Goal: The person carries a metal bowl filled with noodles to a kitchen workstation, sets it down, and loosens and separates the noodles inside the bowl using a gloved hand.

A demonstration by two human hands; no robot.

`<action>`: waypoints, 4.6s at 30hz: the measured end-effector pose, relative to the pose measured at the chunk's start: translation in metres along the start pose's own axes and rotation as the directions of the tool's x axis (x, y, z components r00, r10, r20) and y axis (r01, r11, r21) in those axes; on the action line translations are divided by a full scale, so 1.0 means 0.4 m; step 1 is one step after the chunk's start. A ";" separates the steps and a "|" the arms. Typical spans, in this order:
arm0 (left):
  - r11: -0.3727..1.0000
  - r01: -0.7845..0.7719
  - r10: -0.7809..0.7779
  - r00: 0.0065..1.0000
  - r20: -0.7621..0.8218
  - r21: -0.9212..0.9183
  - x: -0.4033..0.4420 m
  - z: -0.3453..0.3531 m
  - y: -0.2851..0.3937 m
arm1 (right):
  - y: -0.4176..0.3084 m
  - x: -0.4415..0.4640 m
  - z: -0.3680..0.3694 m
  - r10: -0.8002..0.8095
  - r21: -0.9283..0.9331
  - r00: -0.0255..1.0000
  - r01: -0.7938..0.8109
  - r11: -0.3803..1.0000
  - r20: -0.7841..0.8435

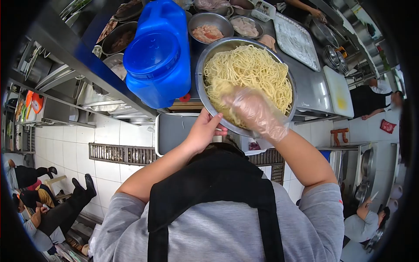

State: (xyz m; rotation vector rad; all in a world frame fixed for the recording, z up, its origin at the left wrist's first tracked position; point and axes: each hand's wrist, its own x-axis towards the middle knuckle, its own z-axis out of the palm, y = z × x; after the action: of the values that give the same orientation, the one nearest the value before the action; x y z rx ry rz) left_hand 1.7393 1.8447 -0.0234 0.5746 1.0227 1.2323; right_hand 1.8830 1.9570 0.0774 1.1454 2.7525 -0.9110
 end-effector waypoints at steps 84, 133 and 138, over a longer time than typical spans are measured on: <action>0.999 0.025 -0.025 1.000 0.016 0.030 0.001 -0.006 0.008 | 0.105 -0.004 0.041 -0.276 -0.508 0.958 0.201 0.837 -0.076; 0.990 0.044 -0.036 0.997 0.068 -0.131 -0.047 -0.004 -0.043 | -0.055 -0.105 -0.230 0.121 0.299 0.812 0.068 0.952 -0.570; 0.992 0.044 -0.035 0.997 0.076 -0.120 -0.048 -0.007 -0.040 | -0.054 -0.111 -0.308 -0.090 -0.148 0.840 0.012 0.989 -0.534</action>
State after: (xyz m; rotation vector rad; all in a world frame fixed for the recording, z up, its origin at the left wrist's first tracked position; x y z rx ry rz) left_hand 1.7449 1.8215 -0.0318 0.4988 0.8867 1.2209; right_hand 1.9251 1.9810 0.2009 1.5025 3.2252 -0.4227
